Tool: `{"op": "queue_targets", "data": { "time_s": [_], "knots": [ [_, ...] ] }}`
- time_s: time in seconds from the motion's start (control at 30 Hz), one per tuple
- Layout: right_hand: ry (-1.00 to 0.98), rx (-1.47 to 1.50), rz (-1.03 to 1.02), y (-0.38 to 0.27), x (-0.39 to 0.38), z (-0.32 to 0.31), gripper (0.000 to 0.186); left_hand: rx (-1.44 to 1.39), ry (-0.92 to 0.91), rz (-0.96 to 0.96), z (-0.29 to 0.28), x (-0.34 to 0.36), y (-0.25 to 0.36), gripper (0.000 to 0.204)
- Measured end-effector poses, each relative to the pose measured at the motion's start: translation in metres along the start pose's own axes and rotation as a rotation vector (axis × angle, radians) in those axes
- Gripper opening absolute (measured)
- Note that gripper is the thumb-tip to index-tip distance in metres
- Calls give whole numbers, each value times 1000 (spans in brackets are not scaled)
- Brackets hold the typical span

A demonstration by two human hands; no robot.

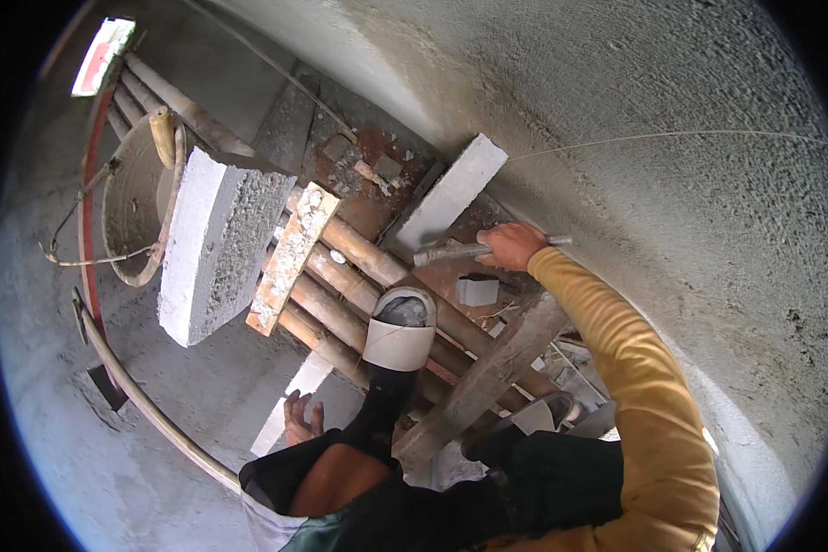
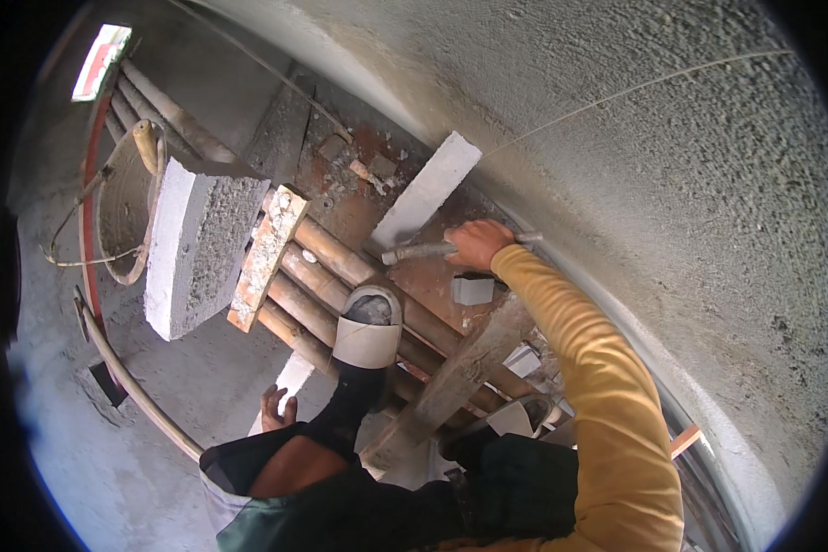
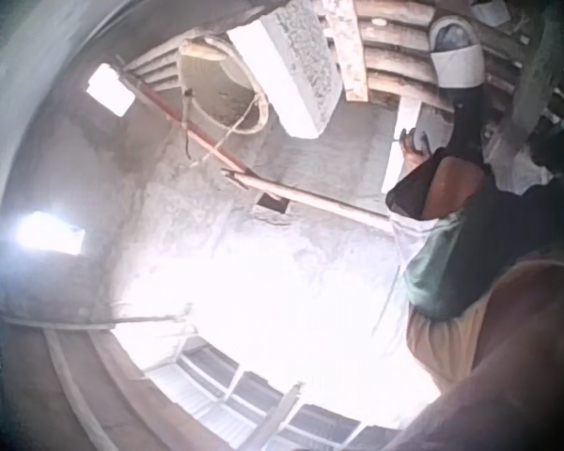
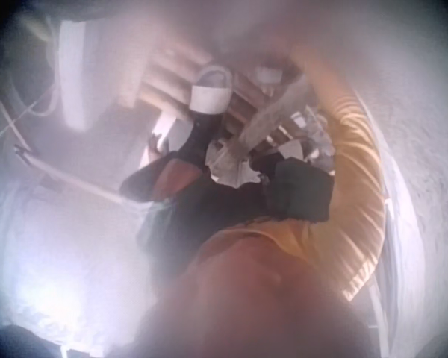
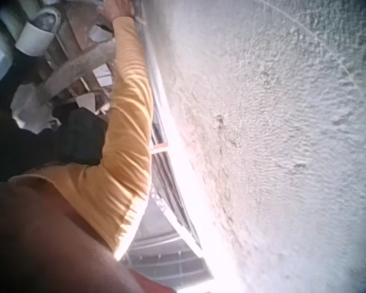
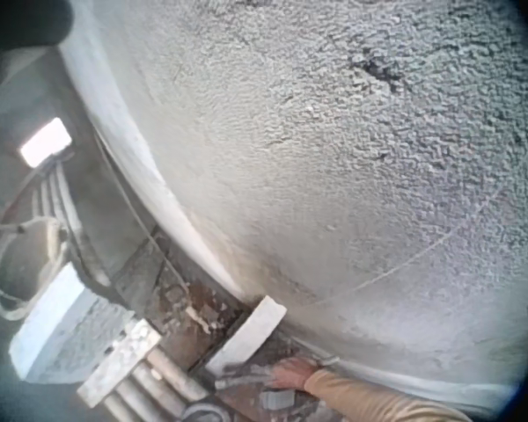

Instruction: The person applies mortar to white rectangular tiles using a trowel and places them against a wall. They tap the tiles with a hammer to adjust alignment and use a string line as a guide. The person works on a bamboo scaffold in a construction setting.

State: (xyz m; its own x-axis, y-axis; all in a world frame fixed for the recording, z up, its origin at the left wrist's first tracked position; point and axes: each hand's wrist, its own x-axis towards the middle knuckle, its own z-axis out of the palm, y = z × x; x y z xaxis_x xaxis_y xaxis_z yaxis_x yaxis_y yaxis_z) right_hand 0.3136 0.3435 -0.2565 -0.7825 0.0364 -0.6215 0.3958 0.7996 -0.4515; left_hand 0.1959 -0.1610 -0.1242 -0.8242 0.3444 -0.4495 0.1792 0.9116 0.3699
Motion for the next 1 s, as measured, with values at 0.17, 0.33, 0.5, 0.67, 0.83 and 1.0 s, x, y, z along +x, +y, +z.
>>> {"op": "queue_targets", "data": {
  "time_s": [0.17,0.33,0.5,0.67,0.83,1.0],
  "knots": [
    [171,119,112,-10,-48,-40,41,10,1,280,2,42,30,31],
    [279,200,96,-24,-136,-74,40,-81,-8,422,18,90,89,31],
    [356,265,110,-26,-258,-70,39,-74,-100,505,48,133,170,33],
    [672,373,349,-40,-376,-22,36,-41,-163,769,81,164,226,29],
    [992,604,781,-74,-450,49,31,-58,-380,774,101,186,208,22],
    [1220,864,1361,-138,-484,126,38,-319,-712,674,119,207,194,20]
  ]
}}
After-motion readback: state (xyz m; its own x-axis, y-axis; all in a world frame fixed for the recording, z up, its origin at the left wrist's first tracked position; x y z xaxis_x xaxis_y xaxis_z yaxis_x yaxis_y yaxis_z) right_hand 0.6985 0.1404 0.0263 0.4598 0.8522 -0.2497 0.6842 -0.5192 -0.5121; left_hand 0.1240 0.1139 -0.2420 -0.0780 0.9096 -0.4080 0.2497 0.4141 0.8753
